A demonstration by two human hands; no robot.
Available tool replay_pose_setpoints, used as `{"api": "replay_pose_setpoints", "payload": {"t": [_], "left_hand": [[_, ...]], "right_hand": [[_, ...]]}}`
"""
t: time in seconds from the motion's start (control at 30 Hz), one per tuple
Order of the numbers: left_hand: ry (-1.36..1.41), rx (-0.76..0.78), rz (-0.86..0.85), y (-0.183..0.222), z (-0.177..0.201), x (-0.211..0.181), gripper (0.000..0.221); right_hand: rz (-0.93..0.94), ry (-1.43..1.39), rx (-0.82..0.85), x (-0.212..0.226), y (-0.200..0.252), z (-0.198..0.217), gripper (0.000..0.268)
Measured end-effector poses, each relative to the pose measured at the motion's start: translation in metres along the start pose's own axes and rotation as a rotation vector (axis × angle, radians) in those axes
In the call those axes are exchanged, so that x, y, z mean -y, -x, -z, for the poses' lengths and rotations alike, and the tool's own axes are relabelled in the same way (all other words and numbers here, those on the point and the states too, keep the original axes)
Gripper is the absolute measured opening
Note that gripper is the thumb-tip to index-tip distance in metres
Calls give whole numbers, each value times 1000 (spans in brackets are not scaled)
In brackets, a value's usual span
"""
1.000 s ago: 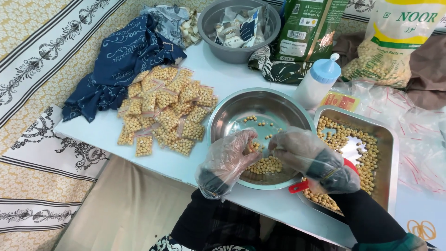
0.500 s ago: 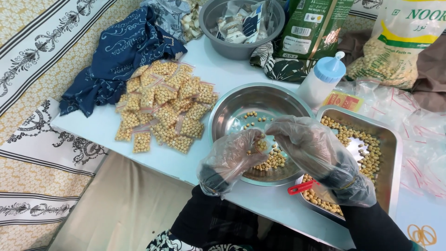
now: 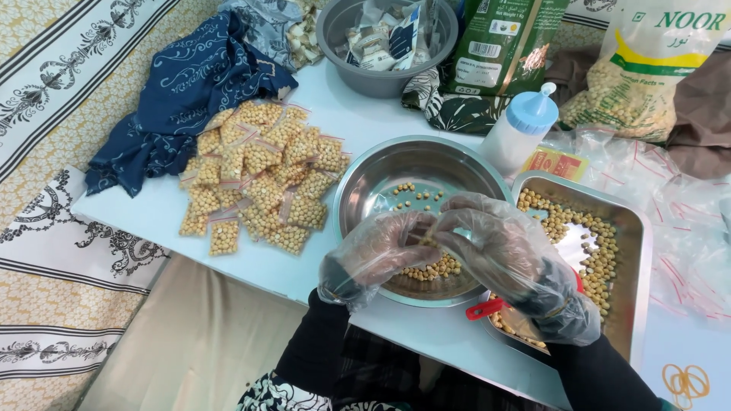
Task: The person is manually portioning nuts from a large bowl into individual small plastic bags for packaging.
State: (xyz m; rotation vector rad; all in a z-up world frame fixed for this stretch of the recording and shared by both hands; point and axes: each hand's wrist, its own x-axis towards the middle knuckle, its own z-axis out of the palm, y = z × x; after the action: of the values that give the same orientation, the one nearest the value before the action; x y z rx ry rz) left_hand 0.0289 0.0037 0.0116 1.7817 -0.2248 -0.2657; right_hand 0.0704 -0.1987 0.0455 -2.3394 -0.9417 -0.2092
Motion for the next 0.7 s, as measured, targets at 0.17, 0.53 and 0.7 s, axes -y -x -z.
{"api": "replay_pose_setpoints", "payload": {"t": [0.17, 0.53, 0.7], "left_hand": [[395, 77, -67, -14, -1, 49, 57], [334, -110, 93, -9, -6, 13, 56], [339, -144, 43, -15, -4, 26, 49]], "right_hand": [[-137, -336, -112, 1, 3, 6, 38], [-655, -550, 119, 18, 6, -14, 46], [-749, -726, 56, 10, 5, -19, 36]]}}
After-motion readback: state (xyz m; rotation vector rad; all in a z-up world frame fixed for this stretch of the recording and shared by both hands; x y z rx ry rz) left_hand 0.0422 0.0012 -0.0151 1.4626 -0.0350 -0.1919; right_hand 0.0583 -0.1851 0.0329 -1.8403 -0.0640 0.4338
